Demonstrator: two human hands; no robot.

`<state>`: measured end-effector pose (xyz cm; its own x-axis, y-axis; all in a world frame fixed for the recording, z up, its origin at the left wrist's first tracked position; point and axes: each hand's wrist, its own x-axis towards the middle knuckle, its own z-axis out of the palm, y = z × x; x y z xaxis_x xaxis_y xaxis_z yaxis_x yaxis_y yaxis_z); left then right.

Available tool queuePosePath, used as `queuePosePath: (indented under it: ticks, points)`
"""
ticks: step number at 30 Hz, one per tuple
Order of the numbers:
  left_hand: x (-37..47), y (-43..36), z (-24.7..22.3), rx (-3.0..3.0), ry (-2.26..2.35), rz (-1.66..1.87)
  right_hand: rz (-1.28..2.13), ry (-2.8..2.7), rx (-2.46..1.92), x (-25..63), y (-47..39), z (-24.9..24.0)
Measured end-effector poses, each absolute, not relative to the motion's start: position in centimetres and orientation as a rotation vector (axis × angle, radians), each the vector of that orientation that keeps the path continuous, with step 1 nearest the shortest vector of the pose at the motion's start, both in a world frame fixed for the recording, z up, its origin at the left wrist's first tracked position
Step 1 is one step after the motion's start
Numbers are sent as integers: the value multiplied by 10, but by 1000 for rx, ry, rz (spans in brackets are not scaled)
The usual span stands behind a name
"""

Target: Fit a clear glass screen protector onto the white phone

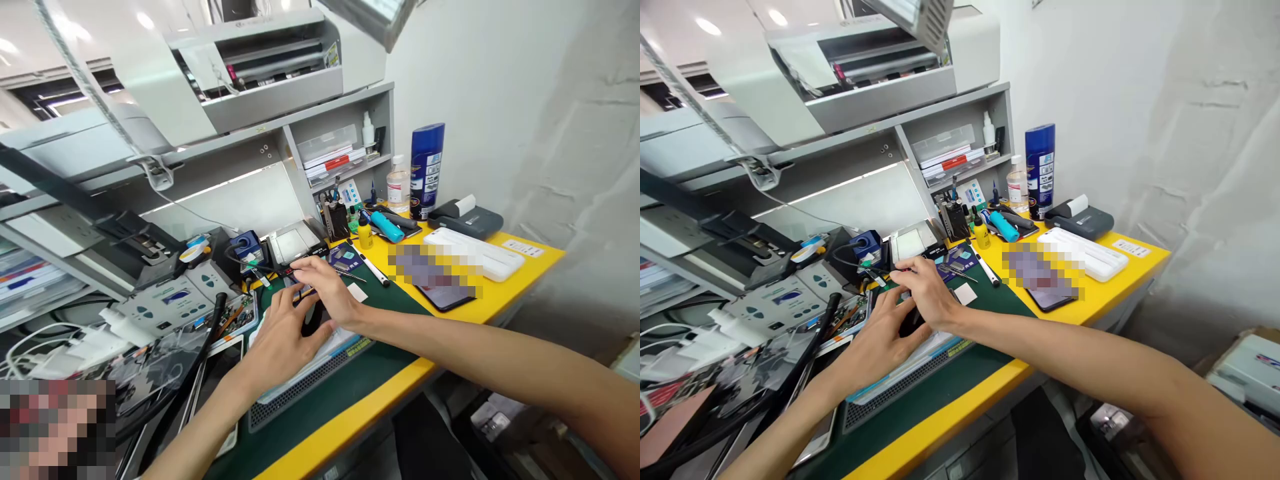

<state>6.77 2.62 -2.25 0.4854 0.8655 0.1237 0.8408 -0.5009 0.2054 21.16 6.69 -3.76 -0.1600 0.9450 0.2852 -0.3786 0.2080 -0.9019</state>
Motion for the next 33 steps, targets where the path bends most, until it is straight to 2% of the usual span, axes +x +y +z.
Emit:
queuePosePath:
  ticks: [5, 12, 25, 33]
  points:
    - [65, 25, -26, 2569, 1532, 365, 1431, -931, -541, 205, 77, -45]
    - [64, 26, -28, 2546, 1510, 474, 1382, -848, -562, 204, 75, -45]
    - [57, 21, -23, 2419, 1467, 609, 1389, -1085, -646, 204, 68, -38]
    - [37, 16, -21, 2374, 1504, 535, 1333, -1305, -713, 206, 67, -40]
